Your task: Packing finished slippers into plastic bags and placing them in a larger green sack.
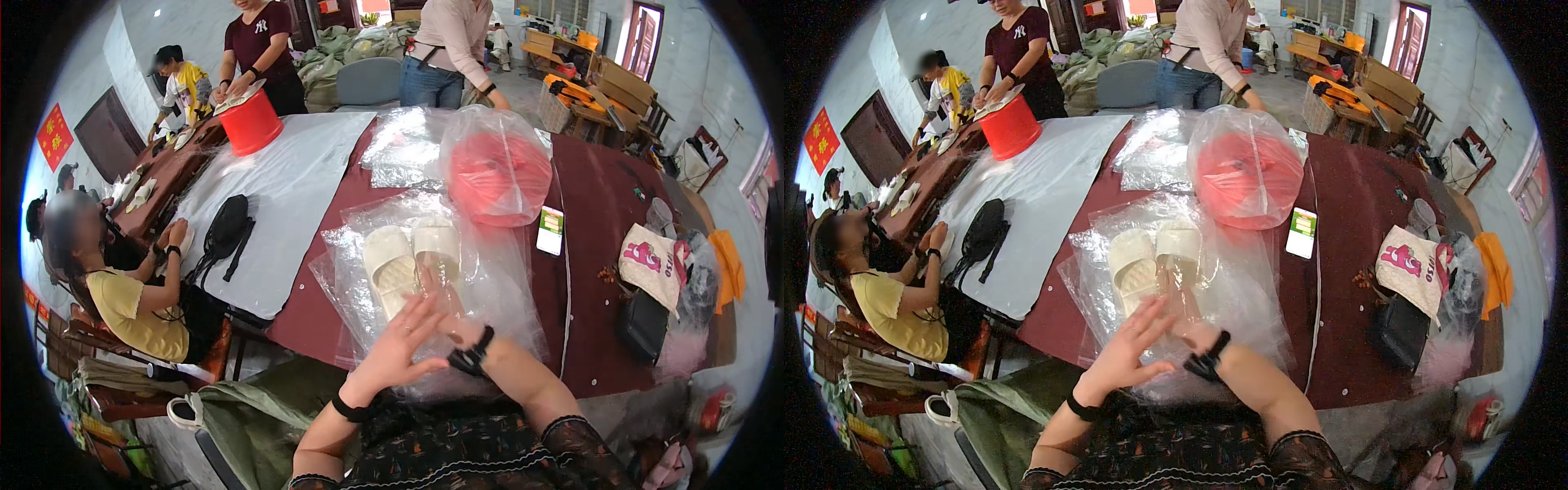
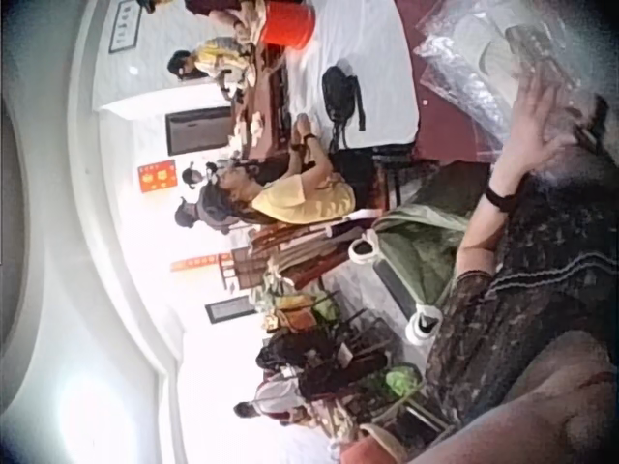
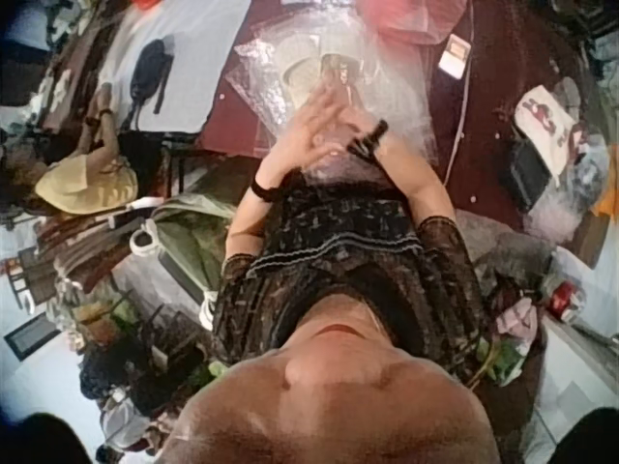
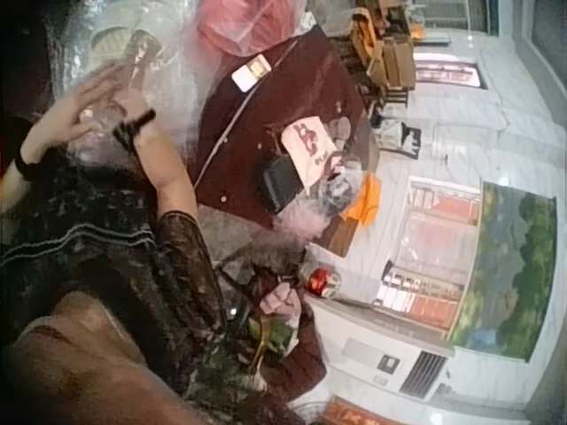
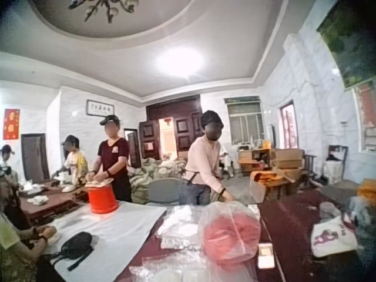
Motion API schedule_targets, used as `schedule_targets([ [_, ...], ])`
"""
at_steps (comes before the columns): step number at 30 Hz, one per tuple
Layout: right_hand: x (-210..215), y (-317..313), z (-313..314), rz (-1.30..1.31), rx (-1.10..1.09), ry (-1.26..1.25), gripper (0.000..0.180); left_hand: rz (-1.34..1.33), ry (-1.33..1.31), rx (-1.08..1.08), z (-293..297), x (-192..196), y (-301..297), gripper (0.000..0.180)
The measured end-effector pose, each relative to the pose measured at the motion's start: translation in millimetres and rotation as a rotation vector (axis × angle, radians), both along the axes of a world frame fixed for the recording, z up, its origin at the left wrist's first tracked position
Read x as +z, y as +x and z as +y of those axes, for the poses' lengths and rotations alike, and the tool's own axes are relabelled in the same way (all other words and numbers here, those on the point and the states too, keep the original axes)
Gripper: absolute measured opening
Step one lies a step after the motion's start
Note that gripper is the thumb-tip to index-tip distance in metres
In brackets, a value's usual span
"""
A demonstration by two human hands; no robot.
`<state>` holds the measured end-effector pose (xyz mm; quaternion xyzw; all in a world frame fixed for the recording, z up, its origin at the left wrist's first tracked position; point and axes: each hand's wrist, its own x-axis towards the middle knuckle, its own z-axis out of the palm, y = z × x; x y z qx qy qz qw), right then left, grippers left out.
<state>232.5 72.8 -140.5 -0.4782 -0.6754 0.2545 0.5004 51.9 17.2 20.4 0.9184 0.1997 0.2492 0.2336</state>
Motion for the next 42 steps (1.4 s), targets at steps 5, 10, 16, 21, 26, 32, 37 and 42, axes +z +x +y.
schedule_targets([
  [5,101,12,-119,-0.469,0.116,-0.049,0.044,-0.051,-0.131,0.528,15,-42,-47,0.064],
  [10,166,54,-149,-0.360,-0.093,-0.072,0.025,0.168,-0.269,0.584,25,-65,-66,0.070],
  [16,104,112,-125,-0.669,-0.133,0.060,0.023,0.226,-0.206,0.564,20,-73,-74,0.071],
  [21,97,127,-133,-0.560,-0.125,-0.057,0.024,0.065,-0.078,0.562,11,-73,-86,0.062],
  [26,97,136,-141,-0.743,-0.094,0.047,0.033,0.107,0.047,0.376,-10,-59,-96,0.048],
  [32,108,126,-151,-0.643,0.066,0.064,0.023,0.102,0.088,0.235,-24,-65,-92,0.027],
  [37,98,129,-140,-0.372,-0.102,-0.035,0.012,-0.267,-0.281,0.502,-19,-83,-87,0.011],
  [42,100,100,-117,-0.259,-0.442,-0.439,0.015,-0.341,-0.591,0.829,-1,-88,-54,0.010],
])
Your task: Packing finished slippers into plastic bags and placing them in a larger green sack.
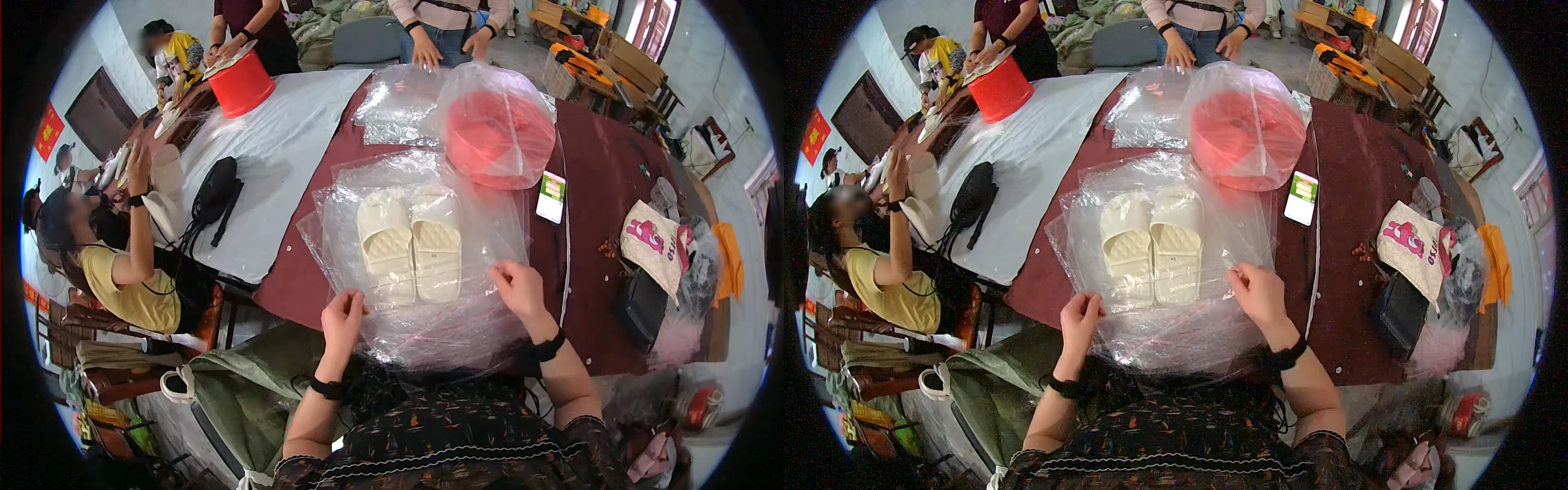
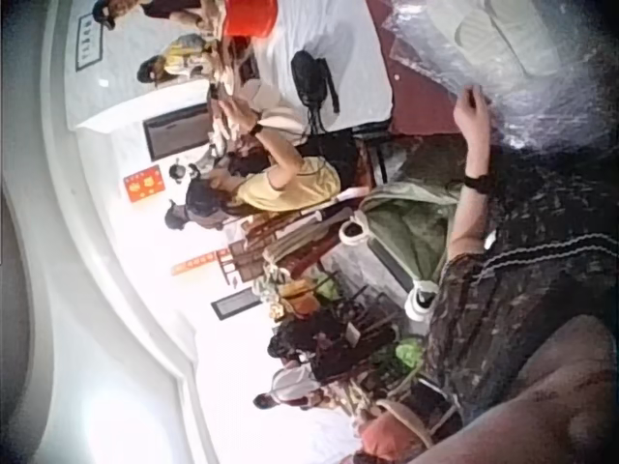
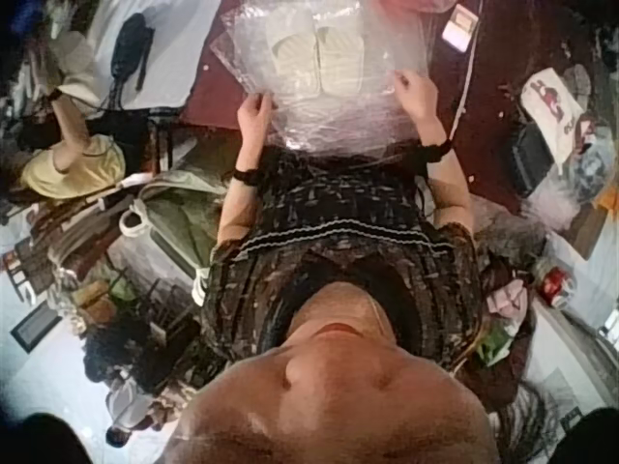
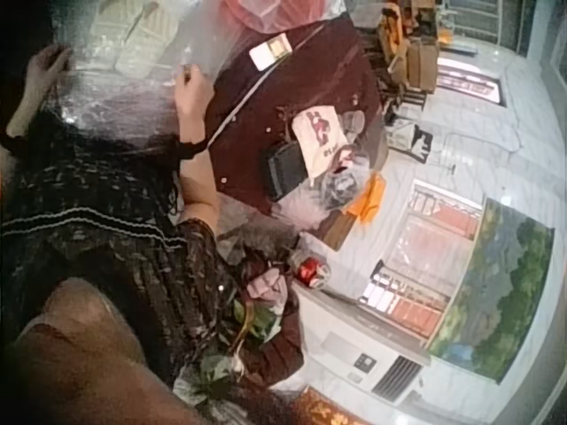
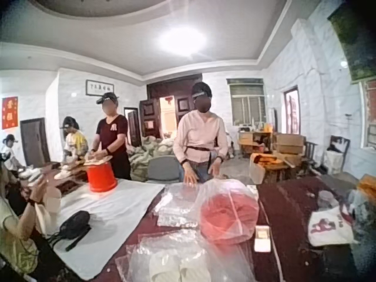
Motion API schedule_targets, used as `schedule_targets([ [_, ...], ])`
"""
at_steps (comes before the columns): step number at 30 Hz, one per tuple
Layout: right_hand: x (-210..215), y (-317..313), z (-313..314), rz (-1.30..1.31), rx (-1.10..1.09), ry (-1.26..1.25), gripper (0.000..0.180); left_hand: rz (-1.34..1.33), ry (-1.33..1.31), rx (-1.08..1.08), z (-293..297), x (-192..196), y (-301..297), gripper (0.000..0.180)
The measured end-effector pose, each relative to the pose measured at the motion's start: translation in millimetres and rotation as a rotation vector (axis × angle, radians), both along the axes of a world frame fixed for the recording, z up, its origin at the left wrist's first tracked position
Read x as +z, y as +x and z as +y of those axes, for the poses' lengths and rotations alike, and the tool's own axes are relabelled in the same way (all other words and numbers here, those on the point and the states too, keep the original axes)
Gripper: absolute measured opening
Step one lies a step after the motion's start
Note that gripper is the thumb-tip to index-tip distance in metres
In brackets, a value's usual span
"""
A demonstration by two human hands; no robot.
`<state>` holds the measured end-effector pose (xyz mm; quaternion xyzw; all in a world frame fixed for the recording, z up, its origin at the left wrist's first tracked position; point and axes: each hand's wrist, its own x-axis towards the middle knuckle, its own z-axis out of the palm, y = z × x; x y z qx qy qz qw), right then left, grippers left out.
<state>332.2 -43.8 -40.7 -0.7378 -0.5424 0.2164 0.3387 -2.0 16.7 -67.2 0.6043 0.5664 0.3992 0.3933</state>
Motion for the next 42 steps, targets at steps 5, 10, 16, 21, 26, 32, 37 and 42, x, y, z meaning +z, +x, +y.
schedule_targets([
  [5,5,-32,21,-0.708,-0.024,0.392,0.029,0.344,0.042,0.096,9,-14,7,0.026],
  [10,-11,-58,24,-0.439,0.333,0.338,0.035,0.424,0.235,0.080,16,-19,8,0.037],
  [16,-30,-62,30,-0.285,0.280,0.235,0.039,0.533,0.024,-0.017,21,7,22,0.063],
  [21,-32,-62,30,-0.242,0.262,0.234,0.040,0.565,-0.081,-0.097,35,9,29,0.070],
  [26,-31,-61,28,-0.227,0.220,0.202,0.040,0.161,-0.176,-0.114,38,17,41,0.043],
  [32,-35,-59,29,-0.107,0.105,0.124,0.071,-0.411,-0.265,-0.199,36,3,53,0.037],
  [37,-38,-55,27,-0.084,0.009,0.310,0.099,-0.731,-0.423,-0.192,29,16,51,0.046],
  [42,-36,-51,23,0.057,-0.066,0.477,0.114,-0.907,-0.524,-0.326,26,3,41,0.054],
])
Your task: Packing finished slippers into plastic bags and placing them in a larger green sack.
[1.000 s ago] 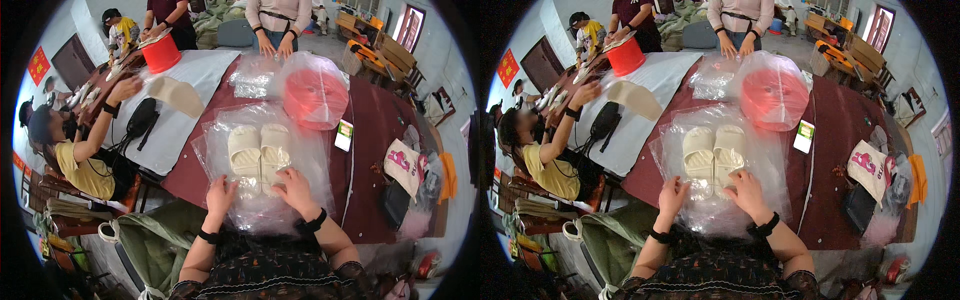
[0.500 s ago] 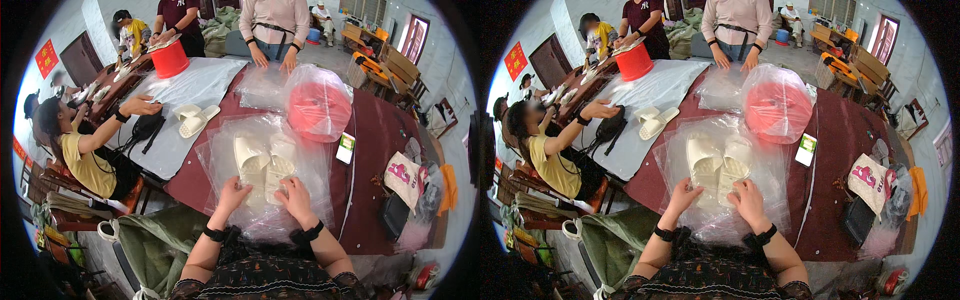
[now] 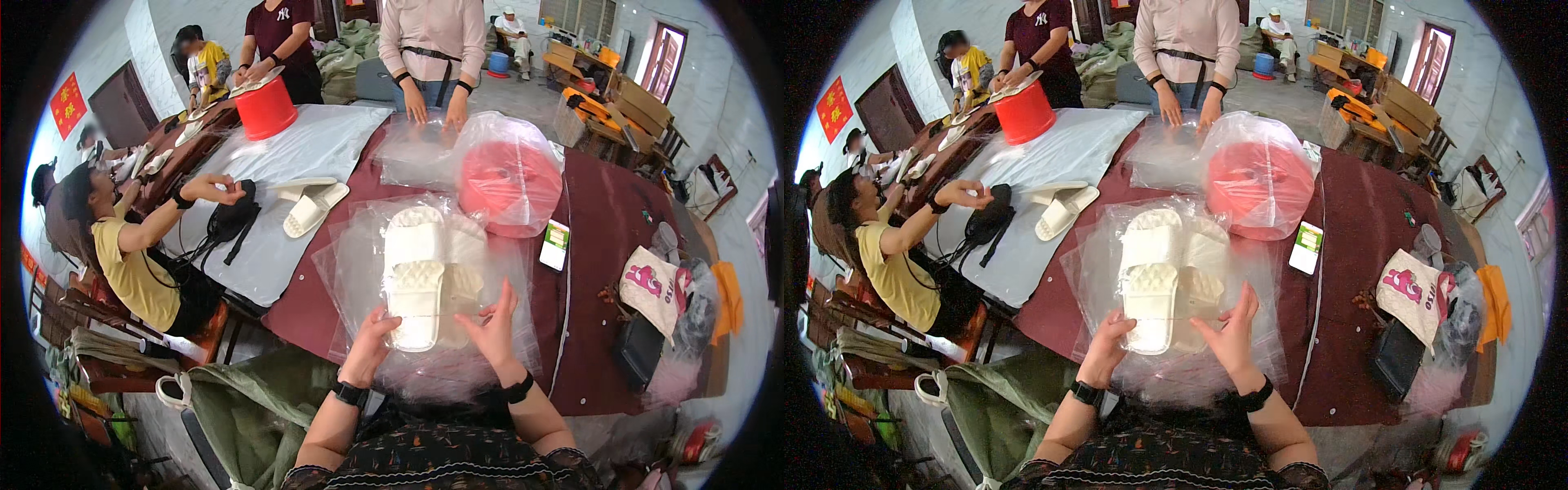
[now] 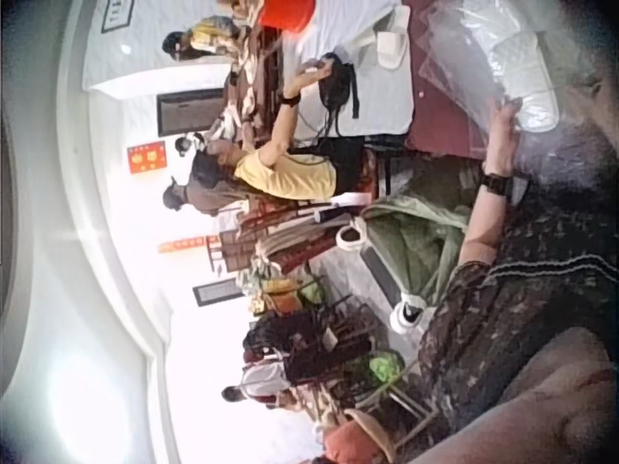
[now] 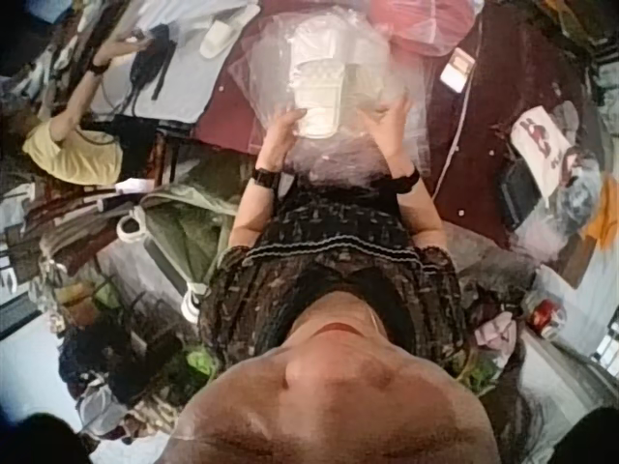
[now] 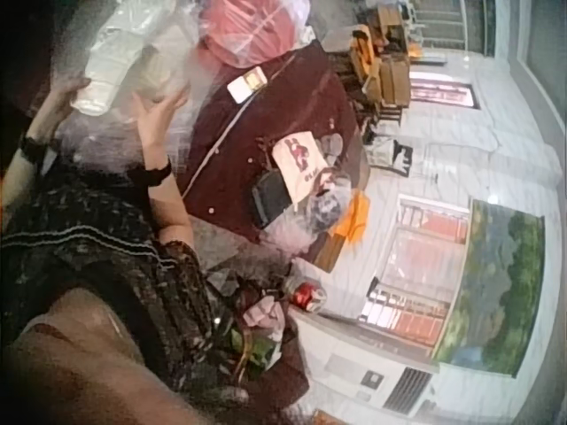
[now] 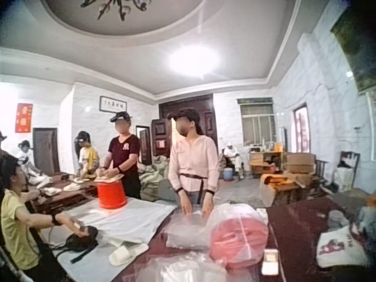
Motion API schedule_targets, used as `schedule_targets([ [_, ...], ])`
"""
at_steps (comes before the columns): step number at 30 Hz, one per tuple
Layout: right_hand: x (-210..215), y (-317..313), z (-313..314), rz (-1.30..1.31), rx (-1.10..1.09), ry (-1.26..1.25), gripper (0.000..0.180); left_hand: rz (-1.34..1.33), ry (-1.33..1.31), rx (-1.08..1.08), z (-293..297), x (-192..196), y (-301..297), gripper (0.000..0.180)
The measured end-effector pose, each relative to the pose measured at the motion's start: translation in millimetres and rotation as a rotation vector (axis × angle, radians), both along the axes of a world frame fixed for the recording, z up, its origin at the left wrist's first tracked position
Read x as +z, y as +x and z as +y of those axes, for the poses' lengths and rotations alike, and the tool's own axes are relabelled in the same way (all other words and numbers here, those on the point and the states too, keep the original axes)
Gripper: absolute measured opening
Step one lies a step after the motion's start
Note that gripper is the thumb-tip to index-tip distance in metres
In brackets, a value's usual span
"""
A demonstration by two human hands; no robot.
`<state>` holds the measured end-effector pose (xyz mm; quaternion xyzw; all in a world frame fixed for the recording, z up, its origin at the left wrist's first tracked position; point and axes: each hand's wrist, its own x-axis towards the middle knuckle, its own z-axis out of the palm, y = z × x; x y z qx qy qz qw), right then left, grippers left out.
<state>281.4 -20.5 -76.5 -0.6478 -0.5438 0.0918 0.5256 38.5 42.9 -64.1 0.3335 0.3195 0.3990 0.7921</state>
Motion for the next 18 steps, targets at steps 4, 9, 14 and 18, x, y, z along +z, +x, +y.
schedule_targets([
  [4,28,10,0,0.336,0.100,-0.293,0.101,-0.178,-0.060,-0.022,-10,4,-1,0.055],
  [9,25,-7,12,0.787,0.365,-0.197,0.069,-0.113,-0.048,-0.057,-26,14,15,0.062],
  [14,37,-28,13,0.386,0.297,-0.336,0.053,-0.043,-0.114,0.069,-39,14,5,0.067],
  [18,30,-16,5,-0.065,0.414,-0.352,0.054,-0.028,-0.087,0.267,-51,17,-27,0.064],
])
